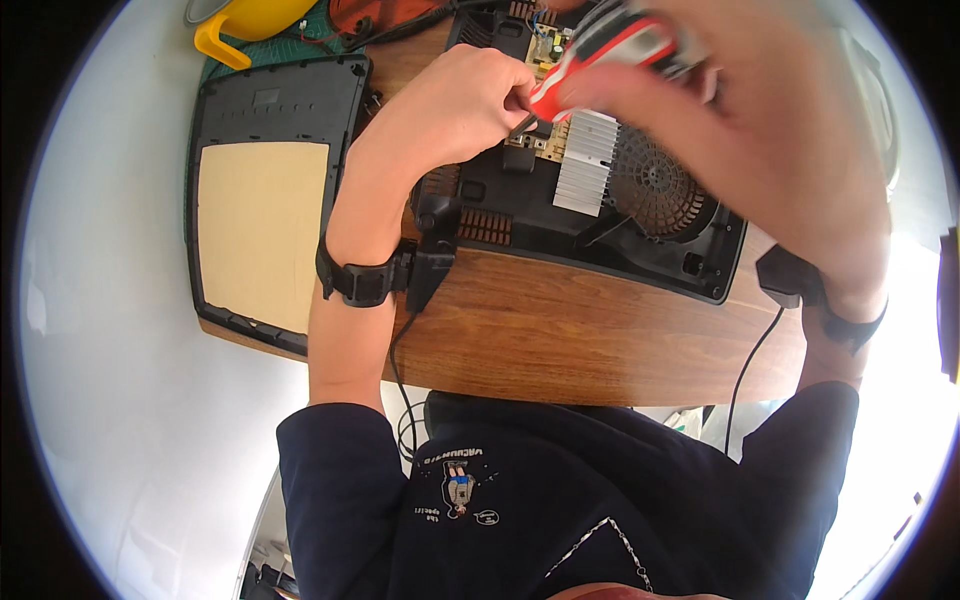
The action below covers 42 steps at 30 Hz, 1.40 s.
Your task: The person uses a screwdriver to remove screws from a green circuit board with a heatsink, then places the board into a black plastic housing. The person continues to secure the board with screws and adjusts components inside the housing.
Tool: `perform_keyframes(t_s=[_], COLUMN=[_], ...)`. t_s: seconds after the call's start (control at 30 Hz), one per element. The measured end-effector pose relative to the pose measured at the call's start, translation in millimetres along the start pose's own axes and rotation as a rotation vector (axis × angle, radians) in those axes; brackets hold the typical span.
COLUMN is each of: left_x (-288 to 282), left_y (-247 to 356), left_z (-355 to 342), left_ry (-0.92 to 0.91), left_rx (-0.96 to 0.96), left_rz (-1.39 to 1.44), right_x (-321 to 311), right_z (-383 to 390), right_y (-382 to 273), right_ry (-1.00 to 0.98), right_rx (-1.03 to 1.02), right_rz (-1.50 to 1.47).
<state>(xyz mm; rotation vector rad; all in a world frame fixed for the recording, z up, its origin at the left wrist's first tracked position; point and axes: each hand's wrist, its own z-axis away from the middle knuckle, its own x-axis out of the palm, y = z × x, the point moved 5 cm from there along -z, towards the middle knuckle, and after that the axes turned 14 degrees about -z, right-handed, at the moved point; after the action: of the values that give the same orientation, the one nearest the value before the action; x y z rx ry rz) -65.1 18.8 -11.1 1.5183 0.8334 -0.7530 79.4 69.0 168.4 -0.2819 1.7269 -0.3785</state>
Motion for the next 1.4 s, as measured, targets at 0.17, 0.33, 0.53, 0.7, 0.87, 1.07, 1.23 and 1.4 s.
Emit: perform_keyframes(t_s=[0.17, 0.33, 0.53, 0.7, 0.87, 1.07, 1.23, 1.4], left_x=[-4.0, -2.3, -9.5, -9.6, -11.6, -10.6, -12.6, -11.1], left_y=[7.2, 4.9, 7.2, 9.3, 12.9, 13.6, 16.2, 15.4], left_z=[-4.6, -2.5, -0.8, -3.1, -2.5, -4.7, -4.2, -6.2], left_ry=[-0.216, -0.159, -0.218, -0.226, -0.219, -0.222, -0.229, -0.236], left_rx=[-0.146, -0.106, -0.156, -0.149, -0.152, -0.194, -0.216, -0.237], left_rz=[-0.101, -0.091, -0.065, -0.017, -0.029, -0.037, -0.038, -0.026], right_x=[-24.6, -37.2, -42.7, -33.1, -27.1, -22.8, -17.4, -13.9], right_z=[53.1, 108.3, 152.1, 149.2, 158.2, 168.0, 173.4, 174.3], right_y=[35.9, 77.2, 106.5, 97.8, 112.9, 125.0, 131.6, 136.1], right_ry=[0.217, 0.408, 0.560, 0.697, 0.713, 0.706, 0.705, 0.715], right_rx=[0.248, 0.515, 0.617, 0.549, 0.561, 0.563, 0.556, 0.555], right_rz=[-0.012, -0.019, -0.160, -0.300, -0.392, -0.359, -0.431, -0.432])
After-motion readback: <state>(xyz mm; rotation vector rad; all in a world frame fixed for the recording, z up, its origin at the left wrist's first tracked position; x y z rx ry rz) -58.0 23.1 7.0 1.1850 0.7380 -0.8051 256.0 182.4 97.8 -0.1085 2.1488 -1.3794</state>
